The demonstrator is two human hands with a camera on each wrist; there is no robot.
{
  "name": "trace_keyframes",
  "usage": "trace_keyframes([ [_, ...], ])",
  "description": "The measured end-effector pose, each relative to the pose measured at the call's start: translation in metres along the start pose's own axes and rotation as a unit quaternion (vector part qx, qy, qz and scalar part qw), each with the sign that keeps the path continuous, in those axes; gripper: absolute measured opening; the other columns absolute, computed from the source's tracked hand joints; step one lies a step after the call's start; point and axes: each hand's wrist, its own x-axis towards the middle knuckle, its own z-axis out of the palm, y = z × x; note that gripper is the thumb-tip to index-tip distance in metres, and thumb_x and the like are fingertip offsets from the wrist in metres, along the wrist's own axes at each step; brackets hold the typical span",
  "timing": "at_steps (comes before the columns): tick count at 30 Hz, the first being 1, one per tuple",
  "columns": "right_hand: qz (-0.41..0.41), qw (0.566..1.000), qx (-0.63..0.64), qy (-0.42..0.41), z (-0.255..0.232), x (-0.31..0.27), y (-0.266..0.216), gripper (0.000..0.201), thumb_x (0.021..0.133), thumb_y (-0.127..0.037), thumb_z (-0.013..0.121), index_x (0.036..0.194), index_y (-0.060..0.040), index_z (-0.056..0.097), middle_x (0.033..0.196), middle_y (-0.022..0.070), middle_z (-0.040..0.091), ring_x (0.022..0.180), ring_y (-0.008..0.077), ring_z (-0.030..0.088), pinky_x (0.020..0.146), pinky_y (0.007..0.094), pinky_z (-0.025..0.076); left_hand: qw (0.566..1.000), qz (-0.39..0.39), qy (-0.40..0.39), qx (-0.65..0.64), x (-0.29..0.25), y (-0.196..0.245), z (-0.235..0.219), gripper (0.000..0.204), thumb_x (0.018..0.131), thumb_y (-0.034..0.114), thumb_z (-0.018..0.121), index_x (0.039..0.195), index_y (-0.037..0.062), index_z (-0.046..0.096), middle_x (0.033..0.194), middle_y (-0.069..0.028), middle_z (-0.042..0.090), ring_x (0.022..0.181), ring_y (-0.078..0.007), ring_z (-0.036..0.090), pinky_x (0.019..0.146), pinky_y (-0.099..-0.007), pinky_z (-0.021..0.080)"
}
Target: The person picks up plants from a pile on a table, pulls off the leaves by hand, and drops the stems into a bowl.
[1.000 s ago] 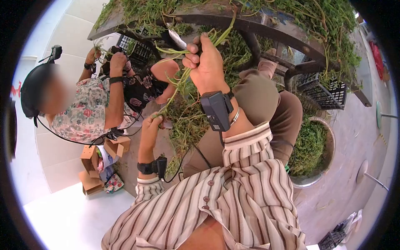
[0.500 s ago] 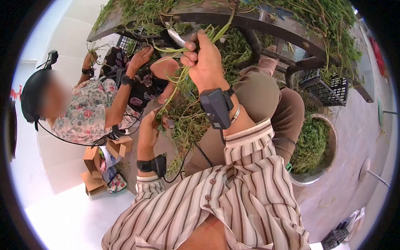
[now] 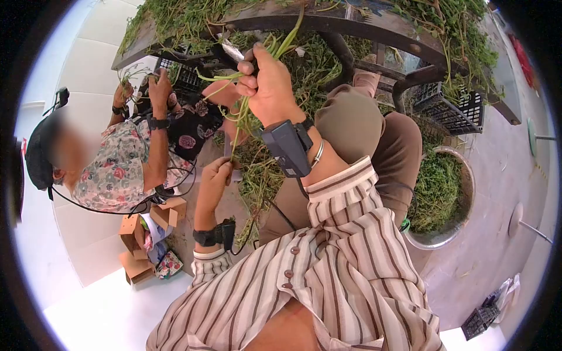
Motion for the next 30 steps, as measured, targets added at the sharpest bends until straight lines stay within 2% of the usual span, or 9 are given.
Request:
trace_keyframes([
  [2, 0.006, 1.000, -0.001, 0.001, 0.000, -0.002, 0.001, 0.020, 0.090, -0.025, 0.049, 0.080, -0.0078, 0.047, 0.064, 0.0020, 0.046, 0.047, 0.0083, 0.032, 0.042, 0.0249, 0.026, 0.990, 0.048, 0.067, 0.118, 0.004, 0.000, 0.012, 0.023, 0.086, 0.013, 0.044, 0.091, -0.0039, 0.058, 0.060, 0.0046, 0.042, 0.051, -0.0048, 0.038, 0.048, -0.0194, 0.029],
  [6, 0.027, 0.999, -0.019, 0.012, 0.008, -0.012, 0.003, 0.021, 0.093, -0.025, 0.045, 0.081, -0.0079, 0.047, 0.060, -0.0017, 0.041, 0.045, 0.0064, 0.028, 0.042, 0.0217, 0.025, 0.989, 0.035, 0.132, 0.052, 0.018, -0.018, 0.017, 0.019, 0.085, 0.014, 0.044, 0.085, -0.0003, 0.057, 0.057, 0.0052, 0.039, 0.048, -0.0050, 0.035, 0.044, -0.0207, 0.027],
  [8, 0.036, 0.999, -0.015, 0.009, 0.006, -0.014, 0.009, 0.021, 0.093, -0.025, 0.046, 0.081, -0.0078, 0.047, 0.060, -0.0017, 0.041, 0.044, 0.0064, 0.028, 0.041, 0.0218, 0.025, 0.976, 0.005, 0.171, -0.131, 0.028, -0.025, 0.017, 0.021, 0.084, 0.014, 0.044, 0.066, 0.0046, 0.049, 0.056, 0.0036, 0.035, 0.048, -0.0045, 0.031, 0.044, -0.0241, 0.027],
  [9, 0.045, 0.999, -0.012, 0.009, 0.006, -0.015, 0.011, 0.021, 0.093, -0.025, 0.046, 0.081, -0.0078, 0.047, 0.060, -0.0016, 0.041, 0.043, 0.0064, 0.028, 0.041, 0.0220, 0.024, 0.976, 0.006, 0.172, -0.130, 0.031, -0.023, 0.018, 0.021, 0.084, 0.014, 0.044, 0.066, 0.0046, 0.049, 0.056, 0.0036, 0.035, 0.048, -0.0045, 0.031, 0.044, -0.0241, 0.027],
  [11, 0.047, 0.999, -0.022, 0.006, 0.006, -0.017, 0.011, 0.021, 0.093, -0.026, 0.046, 0.081, -0.0078, 0.047, 0.060, -0.0014, 0.041, 0.042, 0.0065, 0.027, 0.041, 0.0224, 0.025, 0.934, -0.039, 0.228, -0.273, 0.036, -0.021, 0.021, 0.022, 0.084, 0.015, 0.044, 0.063, 0.0080, 0.044, 0.055, 0.0025, 0.034, 0.044, -0.0072, 0.029, 0.041, -0.0264, 0.025],
  [15, 0.050, 0.997, -0.055, 0.020, 0.007, -0.019, 0.015, 0.022, 0.092, -0.026, 0.047, 0.080, -0.0075, 0.047, 0.059, -0.0013, 0.042, 0.042, 0.0064, 0.028, 0.041, 0.0223, 0.025, 0.918, -0.033, 0.212, -0.333, 0.044, -0.029, 0.019, 0.020, 0.082, 0.015, 0.046, 0.064, 0.0077, 0.044, 0.054, 0.0015, 0.033, 0.042, -0.0089, 0.027, 0.040, -0.0259, 0.024],
  [17, 0.051, 0.997, -0.050, 0.022, 0.004, -0.018, 0.022, 0.022, 0.092, -0.025, 0.047, 0.080, -0.0073, 0.047, 0.059, -0.0015, 0.042, 0.042, 0.0064, 0.029, 0.041, 0.0223, 0.025, 0.907, -0.077, 0.261, -0.321, 0.052, -0.032, 0.019, 0.019, 0.080, 0.016, 0.047, 0.064, 0.0073, 0.044, 0.053, 0.0007, 0.032, 0.042, -0.0094, 0.027, 0.041, -0.0261, 0.025],
  [19, 0.049, 0.998, -0.042, 0.026, 0.003, -0.015, 0.028, 0.023, 0.090, -0.024, 0.046, 0.074, -0.0077, 0.044, 0.058, 0.0092, 0.053, 0.038, 0.0066, 0.030, 0.036, 0.0226, 0.024, 0.910, -0.067, 0.270, -0.307, 0.054, -0.034, 0.017, 0.018, 0.079, 0.015, 0.047, 0.063, 0.0071, 0.043, 0.052, 0.0007, 0.032, 0.042, -0.0097, 0.027, 0.041, -0.0264, 0.025],
  [30, 0.038, 0.998, -0.042, 0.018, 0.003, -0.021, 0.031, 0.026, 0.090, -0.026, 0.048, 0.072, -0.0078, 0.046, 0.055, 0.0030, 0.047, 0.038, 0.0060, 0.029, 0.035, 0.0224, 0.024, 0.892, -0.033, 0.255, -0.371, 0.065, -0.034, 0.013, 0.014, 0.080, 0.016, 0.047, 0.068, 0.0103, 0.041, 0.056, 0.0010, 0.033, 0.044, -0.0106, 0.025, 0.043, -0.0264, 0.023],
])
